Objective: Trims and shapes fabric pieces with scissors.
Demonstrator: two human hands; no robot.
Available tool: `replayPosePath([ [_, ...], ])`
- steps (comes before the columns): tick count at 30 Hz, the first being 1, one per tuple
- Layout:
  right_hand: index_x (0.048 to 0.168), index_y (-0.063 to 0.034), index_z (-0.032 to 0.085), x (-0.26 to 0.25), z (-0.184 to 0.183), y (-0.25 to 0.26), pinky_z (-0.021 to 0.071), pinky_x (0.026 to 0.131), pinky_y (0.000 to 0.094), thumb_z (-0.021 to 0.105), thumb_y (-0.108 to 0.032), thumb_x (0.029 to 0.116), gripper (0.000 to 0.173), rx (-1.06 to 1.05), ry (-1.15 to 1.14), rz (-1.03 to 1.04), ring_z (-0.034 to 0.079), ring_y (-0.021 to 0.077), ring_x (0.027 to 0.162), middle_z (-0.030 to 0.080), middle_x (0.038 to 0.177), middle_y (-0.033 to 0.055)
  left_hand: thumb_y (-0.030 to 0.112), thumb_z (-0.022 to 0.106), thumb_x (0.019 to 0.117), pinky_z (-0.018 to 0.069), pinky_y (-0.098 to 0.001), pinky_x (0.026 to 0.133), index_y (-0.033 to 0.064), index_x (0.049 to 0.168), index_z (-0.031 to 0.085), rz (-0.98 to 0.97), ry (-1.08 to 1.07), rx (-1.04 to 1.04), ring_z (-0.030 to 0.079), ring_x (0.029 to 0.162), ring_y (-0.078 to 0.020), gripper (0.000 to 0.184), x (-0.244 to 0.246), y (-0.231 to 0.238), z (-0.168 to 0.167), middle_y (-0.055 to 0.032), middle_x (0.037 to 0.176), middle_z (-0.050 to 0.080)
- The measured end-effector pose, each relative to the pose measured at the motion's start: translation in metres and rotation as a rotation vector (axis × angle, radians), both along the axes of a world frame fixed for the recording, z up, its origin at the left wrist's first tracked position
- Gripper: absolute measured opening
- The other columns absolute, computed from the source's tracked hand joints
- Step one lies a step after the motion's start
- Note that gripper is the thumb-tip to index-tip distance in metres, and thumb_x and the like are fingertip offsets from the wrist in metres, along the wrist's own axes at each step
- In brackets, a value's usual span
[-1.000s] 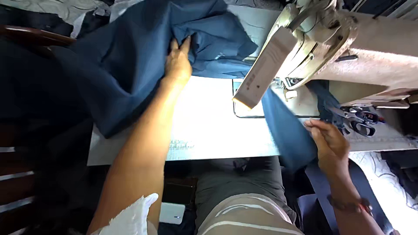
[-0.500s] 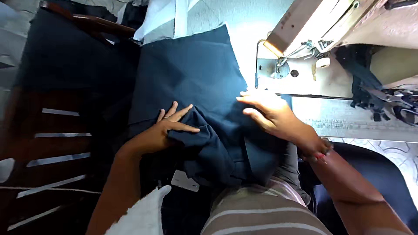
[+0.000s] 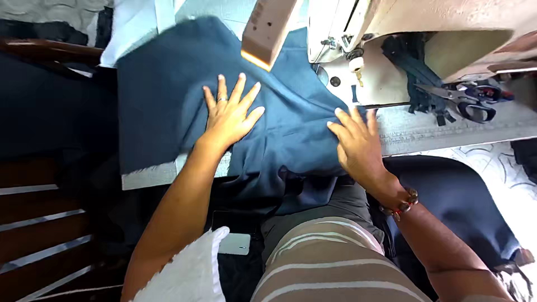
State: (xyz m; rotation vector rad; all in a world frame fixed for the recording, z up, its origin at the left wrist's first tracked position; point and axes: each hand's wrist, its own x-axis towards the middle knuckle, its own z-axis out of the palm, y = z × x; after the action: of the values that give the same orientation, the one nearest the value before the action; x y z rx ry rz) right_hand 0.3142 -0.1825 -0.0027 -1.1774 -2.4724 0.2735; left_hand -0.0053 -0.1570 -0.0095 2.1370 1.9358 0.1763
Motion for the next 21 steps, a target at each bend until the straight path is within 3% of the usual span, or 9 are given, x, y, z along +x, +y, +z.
replayPosePath([
  [2,0.127,-0.0027,0.069,-0.007,-0.012,-0.002,0.0359,0.115,0.0631,0.053,-0.003,0.0944,0.037,-0.013,0.126,0.128,0.051,0.044,0.138,0.06,0.143,0.0217,0.06,0.031,0.1032,-0.001,-0.0818,0.112,0.0234,0.161,0.037,-0.115,-0.01,0.022,0.008,0.154,-0.0529,0.068,-0.002,0.029,-0.002,-0.0172,0.169,0.023],
  [5,0.134,-0.0132,0.069,-0.008,-0.028,0.0,0.0322,0.116,0.0644,0.049,-0.026,0.1043,0.038,-0.08,0.099,0.227,0.046,0.0441,0.142,0.056,0.149,0.0178,0.05,0.038,0.1042,0.0086,-0.0739,0.118,0.0125,0.155,0.046,-0.199,-0.088,0.167,0.023,0.153,-0.0475,0.064,-0.015,0.046,-0.005,-0.0185,0.162,0.038],
  [8,0.135,-0.0158,0.069,-0.003,-0.035,0.001,0.03,0.116,0.0666,0.044,-0.029,0.1059,0.04,-0.055,0.077,0.216,0.046,0.0439,0.143,0.055,0.15,0.0166,0.029,0.044,0.108,0.0266,-0.0555,0.122,0.0031,0.146,0.055,-0.038,-0.195,0.412,0.043,0.146,-0.038,0.047,-0.021,0.013,0.005,-0.0198,0.151,0.053],
  [10,0.134,-0.0162,0.069,-0.003,-0.037,0.0,0.029,0.116,0.0666,0.044,-0.027,0.1056,0.039,-0.05,0.08,0.203,0.045,0.0436,0.143,0.056,0.15,0.0161,0.01,0.05,0.1037,0.0499,-0.0453,0.103,-0.0068,0.126,0.064,0.13,-0.23,0.586,0.065,0.117,-0.0351,0.032,-0.012,-0.031,0.014,-0.0256,0.125,0.067],
  [11,0.134,-0.0162,0.069,-0.004,-0.037,0.0,0.0287,0.116,0.067,0.044,-0.027,0.1055,0.04,-0.047,0.078,0.201,0.045,0.0437,0.143,0.056,0.15,0.0163,0.006,0.05,0.1016,0.055,-0.0442,0.09,-0.0096,0.117,0.065,0.214,-0.194,0.59,0.069,0.102,-0.0351,0.026,-0.006,-0.058,0.019,-0.0273,0.112,0.069],
  [12,0.134,-0.0163,0.069,-0.004,-0.036,0.0,0.0282,0.116,0.0672,0.043,-0.028,0.1057,0.04,-0.046,0.072,0.203,0.045,0.0437,0.143,0.055,0.15,0.0163,0.005,0.049,0.101,0.056,-0.0472,0.083,-0.01,0.111,0.065,0.291,-0.137,0.515,0.069,0.095,-0.0372,0.024,0.0,-0.085,0.023,-0.028,0.107,0.069],
  [15,0.135,-0.016,0.068,-0.003,-0.036,-0.001,0.0275,0.116,0.0681,0.042,-0.028,0.1062,0.041,-0.045,0.063,0.21,0.044,0.0438,0.144,0.054,0.151,0.0169,0.012,0.041,0.1012,0.0494,-0.0629,0.084,-0.0072,0.11,0.067,0.458,-0.016,0.223,0.064,0.101,-0.0491,0.034,0.02,-0.133,0.023,-0.0293,0.108,0.066],
  [18,0.136,-0.0171,0.068,-0.005,-0.036,-0.001,0.0275,0.115,0.0686,0.043,-0.028,0.1055,0.04,-0.047,0.057,0.202,0.043,0.0441,0.144,0.054,0.151,0.0171,0.038,0.047,0.1044,0.0454,-0.0651,0.086,-0.0016,0.116,0.07,0.549,0.006,0.218,0.061,0.105,-0.0512,0.048,0.037,-0.138,0.014,-0.0301,0.11,0.065],
  [21,0.131,-0.0165,0.071,-0.008,-0.038,-0.003,0.0307,0.115,0.0683,0.049,-0.028,0.1025,0.038,-0.022,0.103,0.185,0.047,0.044,0.141,0.057,0.147,0.0178,0.048,0.052,0.1026,0.0425,-0.0671,0.09,0.0061,0.131,0.069,0.496,-0.046,0.233,0.057,0.11,-0.0519,0.053,0.046,-0.124,0.011,-0.0311,0.119,0.062],
])
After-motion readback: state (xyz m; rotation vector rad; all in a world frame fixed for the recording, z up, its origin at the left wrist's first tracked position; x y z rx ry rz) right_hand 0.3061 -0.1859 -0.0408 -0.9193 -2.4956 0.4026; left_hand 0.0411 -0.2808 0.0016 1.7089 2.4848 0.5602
